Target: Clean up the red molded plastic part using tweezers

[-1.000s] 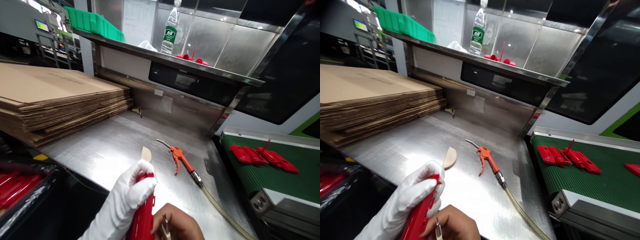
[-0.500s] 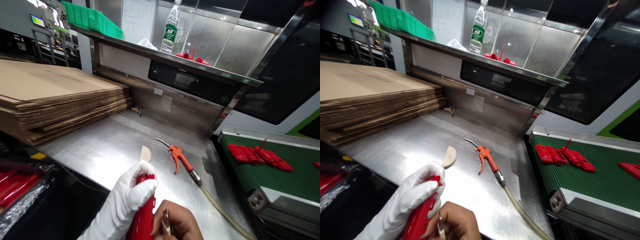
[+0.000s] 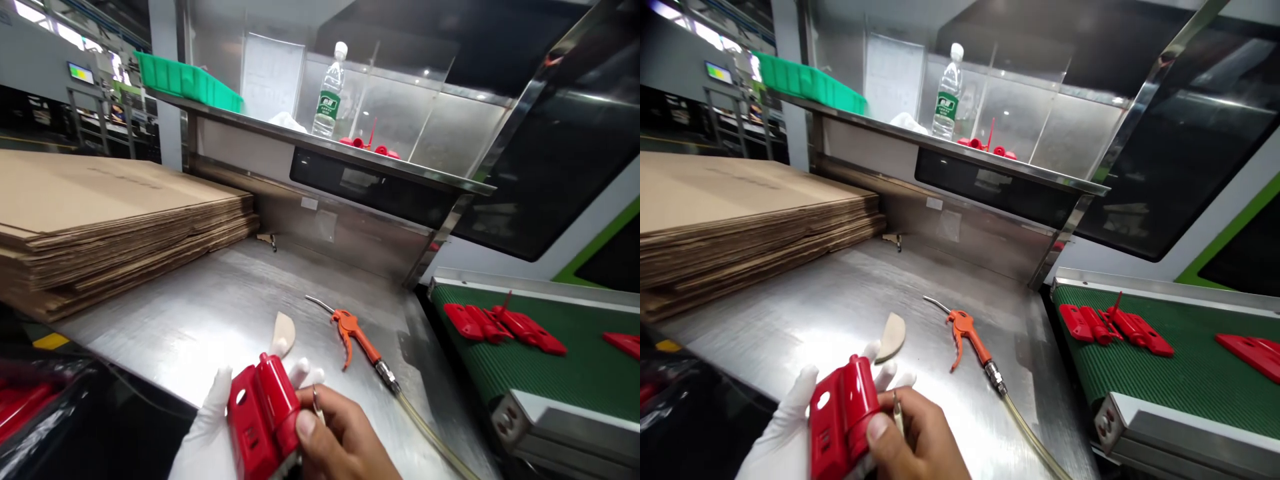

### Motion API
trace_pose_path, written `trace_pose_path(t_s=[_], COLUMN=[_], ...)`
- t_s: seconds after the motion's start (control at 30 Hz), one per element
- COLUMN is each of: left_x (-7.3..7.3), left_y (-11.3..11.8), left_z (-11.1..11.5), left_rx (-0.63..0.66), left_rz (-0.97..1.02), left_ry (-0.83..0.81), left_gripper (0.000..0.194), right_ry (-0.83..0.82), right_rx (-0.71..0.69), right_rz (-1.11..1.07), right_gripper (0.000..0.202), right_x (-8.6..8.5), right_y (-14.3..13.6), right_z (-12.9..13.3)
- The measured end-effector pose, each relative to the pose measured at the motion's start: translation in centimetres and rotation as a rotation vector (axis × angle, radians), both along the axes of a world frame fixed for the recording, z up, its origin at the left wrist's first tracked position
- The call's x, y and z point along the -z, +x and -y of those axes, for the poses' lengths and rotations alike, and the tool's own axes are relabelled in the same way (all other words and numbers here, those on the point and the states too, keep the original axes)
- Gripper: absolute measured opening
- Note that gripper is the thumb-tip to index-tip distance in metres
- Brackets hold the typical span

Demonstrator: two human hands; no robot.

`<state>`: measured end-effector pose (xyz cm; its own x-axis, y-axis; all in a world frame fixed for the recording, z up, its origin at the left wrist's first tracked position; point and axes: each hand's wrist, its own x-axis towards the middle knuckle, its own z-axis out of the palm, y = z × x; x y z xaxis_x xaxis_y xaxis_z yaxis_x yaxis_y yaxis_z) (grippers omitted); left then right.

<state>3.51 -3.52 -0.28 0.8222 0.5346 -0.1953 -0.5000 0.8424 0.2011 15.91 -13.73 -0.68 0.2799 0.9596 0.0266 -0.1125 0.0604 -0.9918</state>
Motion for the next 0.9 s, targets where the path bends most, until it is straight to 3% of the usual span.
trace_pose_path(t_s=[0.1, 0.23, 0.4, 0.57, 0.7, 0.77, 0.83, 0.9], left_x=[-0.2, 0.4, 2.2, 3.0, 3.2, 3.3, 3.4, 3.6], left_y=[0.0, 0.1, -0.2, -1.6, -2.7, -3.3, -3.9, -4.4], left_z=[-0.3, -1.1, -2.2, -2.9, -3.2, -3.6, -4.0, -4.2], left_rx=[-0.133, -0.276, -0.228, -0.093, -0.114, -0.152, -0.191, -0.214], left_rz=[-0.164, -0.353, -0.241, -0.175, -0.176, -0.192, -0.196, -0.210], left_ry=[-0.064, 0.104, 0.247, 0.351, 0.397, 0.404, 0.408, 0.424], left_gripper=[0.053, 0.061, 0.070, 0.077, 0.072, 0.071, 0.070, 0.071], right_ry=[-0.180, -0.375, -0.501, -0.595, -0.606, -0.576, -0.552, -0.446], right_rx=[0.078, 0.262, 0.309, 0.288, 0.246, 0.237, 0.211, 0.265], right_rz=[0.367, 0.777, 1.253, 1.332, 1.340, 1.341, 1.345, 1.339], right_gripper=[0.060, 0.070, 0.057, 0.034, 0.033, 0.026, 0.015, 0.017], right_x=[-0.1, 0.4, -0.9, -3.5, -4.0, -3.3, -2.1, -0.9], right_y=[2.9, 4.3, 2.9, 1.4, 0.1, -0.9, -2.1, -3.4], right_z=[-0.4, -1.7, -4.2, -10.0, -13.0, -12.1, -9.8, -7.0])
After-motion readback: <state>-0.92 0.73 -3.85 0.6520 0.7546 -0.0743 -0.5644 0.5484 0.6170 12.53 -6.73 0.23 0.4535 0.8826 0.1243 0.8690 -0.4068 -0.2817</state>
